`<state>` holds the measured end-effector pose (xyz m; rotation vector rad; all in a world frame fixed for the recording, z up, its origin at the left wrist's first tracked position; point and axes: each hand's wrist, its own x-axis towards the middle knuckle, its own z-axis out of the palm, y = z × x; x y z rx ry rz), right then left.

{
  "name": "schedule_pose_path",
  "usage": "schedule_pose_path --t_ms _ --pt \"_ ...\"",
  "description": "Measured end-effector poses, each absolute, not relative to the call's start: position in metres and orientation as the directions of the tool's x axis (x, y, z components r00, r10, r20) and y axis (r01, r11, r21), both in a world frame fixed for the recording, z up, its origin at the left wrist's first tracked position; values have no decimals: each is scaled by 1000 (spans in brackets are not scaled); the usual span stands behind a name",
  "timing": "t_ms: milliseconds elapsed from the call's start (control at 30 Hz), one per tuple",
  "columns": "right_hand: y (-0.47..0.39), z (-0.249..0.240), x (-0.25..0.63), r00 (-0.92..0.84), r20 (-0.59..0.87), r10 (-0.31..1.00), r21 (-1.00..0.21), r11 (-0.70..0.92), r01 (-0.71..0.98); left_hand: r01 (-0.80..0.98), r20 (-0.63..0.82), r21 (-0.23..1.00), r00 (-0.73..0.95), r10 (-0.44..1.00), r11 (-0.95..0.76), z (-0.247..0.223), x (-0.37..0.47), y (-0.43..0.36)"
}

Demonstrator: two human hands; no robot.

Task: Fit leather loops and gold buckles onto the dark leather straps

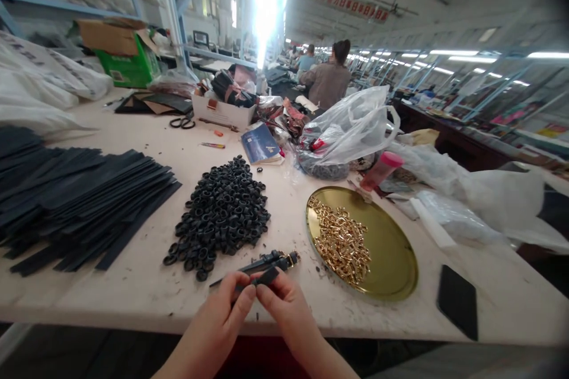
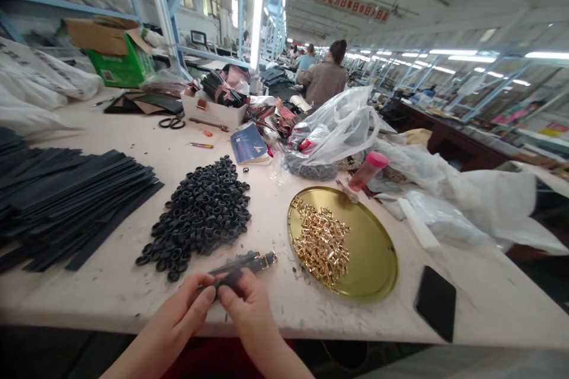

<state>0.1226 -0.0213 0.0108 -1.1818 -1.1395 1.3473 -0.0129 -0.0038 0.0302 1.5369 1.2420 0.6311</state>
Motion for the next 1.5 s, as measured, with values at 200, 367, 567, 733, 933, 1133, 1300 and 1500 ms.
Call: schedule_pose_path --t_ms 200,367,567,733,933,1133,1300,1500 --pt "7 23 171 -249 92 964 -812 217 542 322 -196 939 219 956 119 22 -13 16" --pt "83 16 261 185 161 969 -357 -117 927 242 -268 943 150 952 228 26 -15 27" --pt "131 -9 289 281 129 951 -247 -244 938 242 -307 935 183 934 260 32 -17 28" --pt "114 0 278 268 146 952 -384 -195 902 265 -289 937 214 933 229 36 -16 20" --pt "54 36 239 187 45 981 -742 -93 664 233 -236 959 329 914 163 42 -3 8" --pt "-15 40 149 -46 -301 952 -827 -285 -485 202 -139 976 294 946 80 51 6 -5" --pt "-36 30 112 -27 -278 960 -848 -259 -463 254 -131 964 189 973 80 53 -4 -22" --pt "-40 41 123 -159 13 987 -1000 17 23 260 -99 965 189 977 48 55 -15 -28"
